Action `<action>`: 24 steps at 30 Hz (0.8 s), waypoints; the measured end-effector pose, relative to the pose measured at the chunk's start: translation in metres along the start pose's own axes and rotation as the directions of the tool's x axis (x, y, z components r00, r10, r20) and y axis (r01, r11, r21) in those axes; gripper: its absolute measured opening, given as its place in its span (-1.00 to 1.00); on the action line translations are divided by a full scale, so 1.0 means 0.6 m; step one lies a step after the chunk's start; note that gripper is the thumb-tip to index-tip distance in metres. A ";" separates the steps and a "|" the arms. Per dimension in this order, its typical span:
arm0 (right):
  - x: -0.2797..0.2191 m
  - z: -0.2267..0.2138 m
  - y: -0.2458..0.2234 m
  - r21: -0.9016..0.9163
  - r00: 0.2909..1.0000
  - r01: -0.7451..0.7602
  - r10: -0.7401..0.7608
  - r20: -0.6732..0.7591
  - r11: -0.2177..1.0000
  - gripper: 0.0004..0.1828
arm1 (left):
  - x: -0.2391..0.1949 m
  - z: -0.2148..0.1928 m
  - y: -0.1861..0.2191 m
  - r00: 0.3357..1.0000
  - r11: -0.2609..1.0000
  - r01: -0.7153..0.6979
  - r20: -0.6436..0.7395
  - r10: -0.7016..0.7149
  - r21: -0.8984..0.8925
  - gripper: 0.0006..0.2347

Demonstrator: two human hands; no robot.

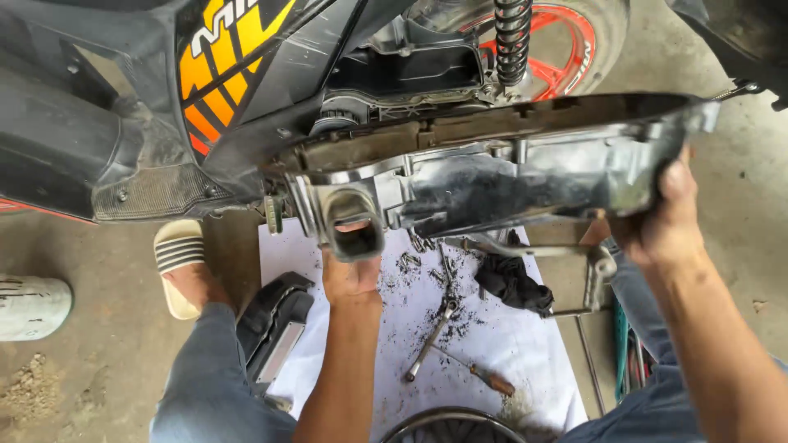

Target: The person disassembles a scooter engine casing, removes internal components, and cleans the parts with a cloth. They use a screwdriver to adjust internal gears and then reassemble the casing onto the scooter.

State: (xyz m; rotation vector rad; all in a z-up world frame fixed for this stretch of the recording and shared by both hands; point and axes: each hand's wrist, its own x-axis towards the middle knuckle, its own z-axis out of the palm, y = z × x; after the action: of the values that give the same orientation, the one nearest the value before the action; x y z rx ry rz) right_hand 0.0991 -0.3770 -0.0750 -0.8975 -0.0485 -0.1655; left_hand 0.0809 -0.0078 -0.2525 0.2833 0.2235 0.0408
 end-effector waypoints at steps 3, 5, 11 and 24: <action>0.038 -0.003 0.015 -0.121 0.989 0.010 0.008 0.145 0.993 -0.10 | 0.046 -0.037 0.013 0.998 0.998 -0.043 0.056 0.041 0.040 -0.79; 0.047 -0.042 0.038 -0.071 0.985 -0.085 0.094 0.142 0.994 -0.15 | 0.057 -0.064 0.021 0.993 0.993 -0.093 0.084 0.087 0.076 -0.84; 0.025 -0.076 0.097 -0.217 0.986 -0.157 0.140 -0.090 0.964 -0.14 | -0.002 0.157 0.010 0.989 0.959 -0.127 -0.102 0.104 -0.251 -0.53; 0.104 -0.001 0.128 -0.421 0.859 -0.498 0.368 -0.355 0.758 -0.08 | 0.062 0.257 0.072 0.875 0.971 0.055 -0.479 0.064 0.231 -0.08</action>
State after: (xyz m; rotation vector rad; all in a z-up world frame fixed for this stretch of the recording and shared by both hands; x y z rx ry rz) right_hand 0.1729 -0.3381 -0.1280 -1.3795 0.4673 0.1623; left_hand 0.1512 -0.0060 -0.1039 0.5140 0.7332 0.0903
